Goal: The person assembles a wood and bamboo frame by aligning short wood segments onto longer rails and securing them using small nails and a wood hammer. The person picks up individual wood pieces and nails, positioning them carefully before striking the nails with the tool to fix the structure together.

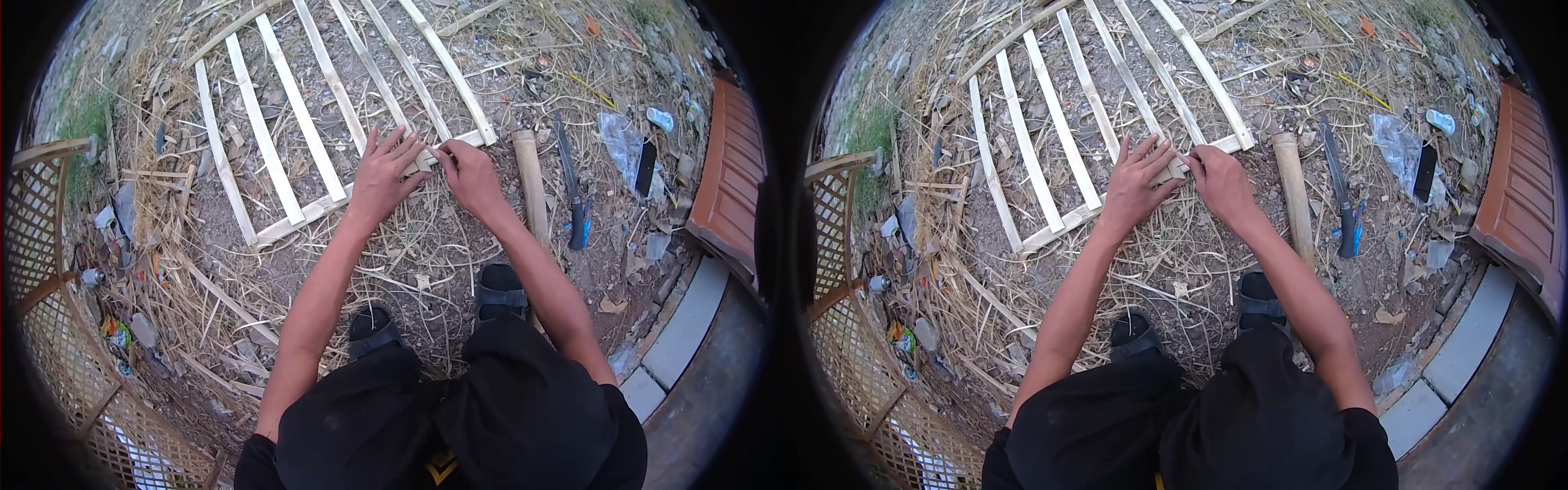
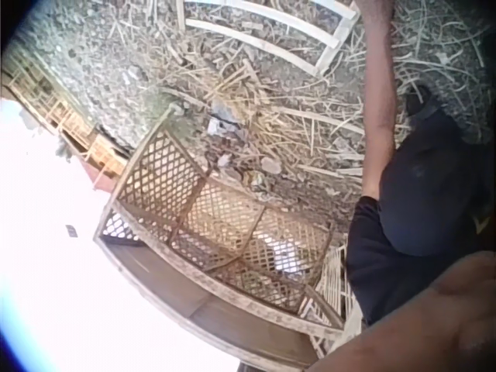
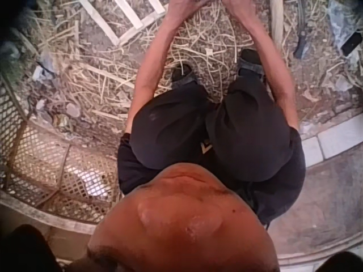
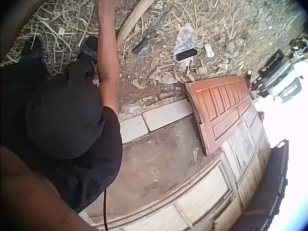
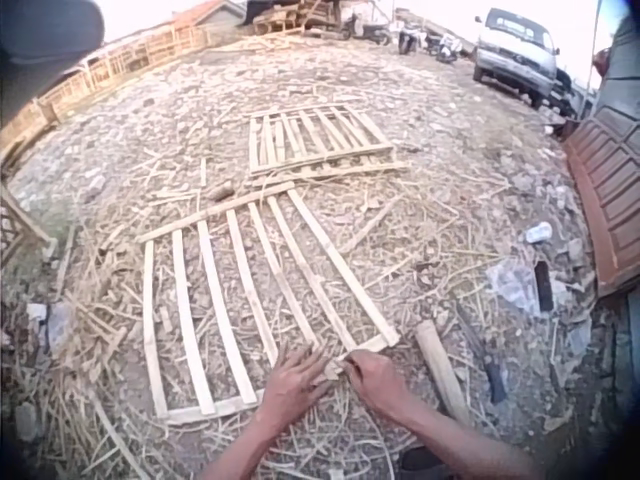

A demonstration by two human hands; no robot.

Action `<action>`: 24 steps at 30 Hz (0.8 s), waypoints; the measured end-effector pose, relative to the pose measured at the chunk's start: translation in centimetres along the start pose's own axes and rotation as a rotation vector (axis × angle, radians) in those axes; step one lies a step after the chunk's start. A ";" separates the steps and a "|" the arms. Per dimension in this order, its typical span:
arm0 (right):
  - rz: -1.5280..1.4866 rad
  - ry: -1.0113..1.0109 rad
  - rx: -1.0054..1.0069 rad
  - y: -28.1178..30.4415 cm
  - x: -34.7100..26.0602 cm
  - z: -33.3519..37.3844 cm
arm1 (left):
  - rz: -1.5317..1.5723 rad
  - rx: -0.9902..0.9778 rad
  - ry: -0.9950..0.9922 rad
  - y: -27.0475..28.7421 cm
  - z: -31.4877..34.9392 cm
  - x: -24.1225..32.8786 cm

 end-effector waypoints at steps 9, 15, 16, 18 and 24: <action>0.049 0.060 -0.057 -1.2 -0.2 -0.5 | 0.092 0.077 0.042 0.1 0.2 -0.8; 0.077 0.080 -0.064 -1.1 -0.6 -0.7 | 0.083 0.077 0.046 0.1 0.2 -0.9; 0.081 0.088 -0.072 -1.2 -0.9 -0.7 | 0.084 0.077 0.047 0.1 0.3 -0.9; 0.086 0.096 -0.083 -1.3 -1.1 -0.6 | 0.092 0.087 0.049 0.2 0.2 -1.0; 0.048 0.127 -0.089 -1.6 -2.0 -0.8 | 0.139 0.064 0.106 -0.4 0.1 -1.5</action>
Point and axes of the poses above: each hand's wrist, its own z-axis away from the middle knuckle, its own y-axis out of the back of the hand, x = y × z, the point moved 10 cm from there along -z, towards the middle knuckle, and after that the axes turned 15 degrees about -z, right-handed, at the moved point
